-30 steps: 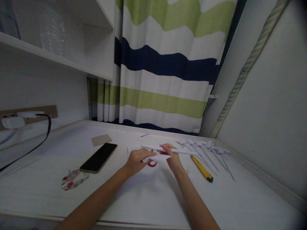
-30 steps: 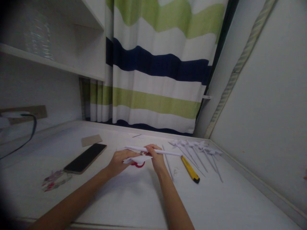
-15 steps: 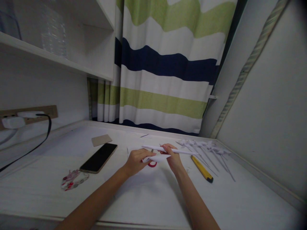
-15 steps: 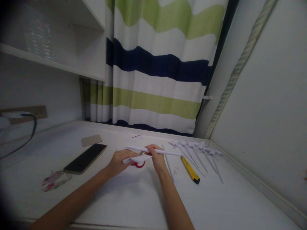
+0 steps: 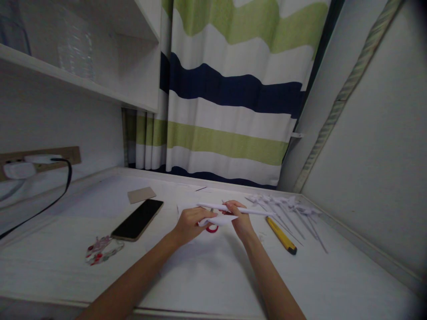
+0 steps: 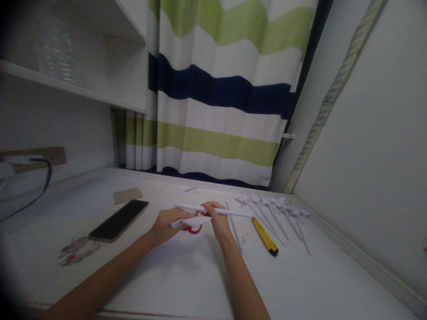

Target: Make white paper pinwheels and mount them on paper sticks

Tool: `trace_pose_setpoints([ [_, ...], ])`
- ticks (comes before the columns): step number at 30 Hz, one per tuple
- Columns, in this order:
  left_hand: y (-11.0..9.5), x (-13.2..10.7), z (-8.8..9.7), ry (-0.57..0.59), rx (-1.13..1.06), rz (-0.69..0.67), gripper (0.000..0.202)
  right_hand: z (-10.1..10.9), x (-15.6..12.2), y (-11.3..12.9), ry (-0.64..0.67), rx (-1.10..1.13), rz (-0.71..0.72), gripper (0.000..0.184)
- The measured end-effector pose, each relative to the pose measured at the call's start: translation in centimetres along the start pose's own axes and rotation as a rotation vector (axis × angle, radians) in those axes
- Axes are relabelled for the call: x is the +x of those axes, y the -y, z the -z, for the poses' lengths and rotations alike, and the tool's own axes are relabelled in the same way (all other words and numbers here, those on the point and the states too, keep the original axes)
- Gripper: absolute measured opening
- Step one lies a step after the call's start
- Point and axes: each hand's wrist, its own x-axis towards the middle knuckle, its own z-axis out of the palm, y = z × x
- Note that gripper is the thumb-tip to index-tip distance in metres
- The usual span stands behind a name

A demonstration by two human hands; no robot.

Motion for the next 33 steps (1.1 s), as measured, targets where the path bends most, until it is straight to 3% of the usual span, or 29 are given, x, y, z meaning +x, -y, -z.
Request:
trace_pose_setpoints([
  [33,-0.28,0.26,0.66,-0.02,0.076,-0.044,0.017,0.5,-0.15,0.05,0.064,-0.091,0.028,0.016],
])
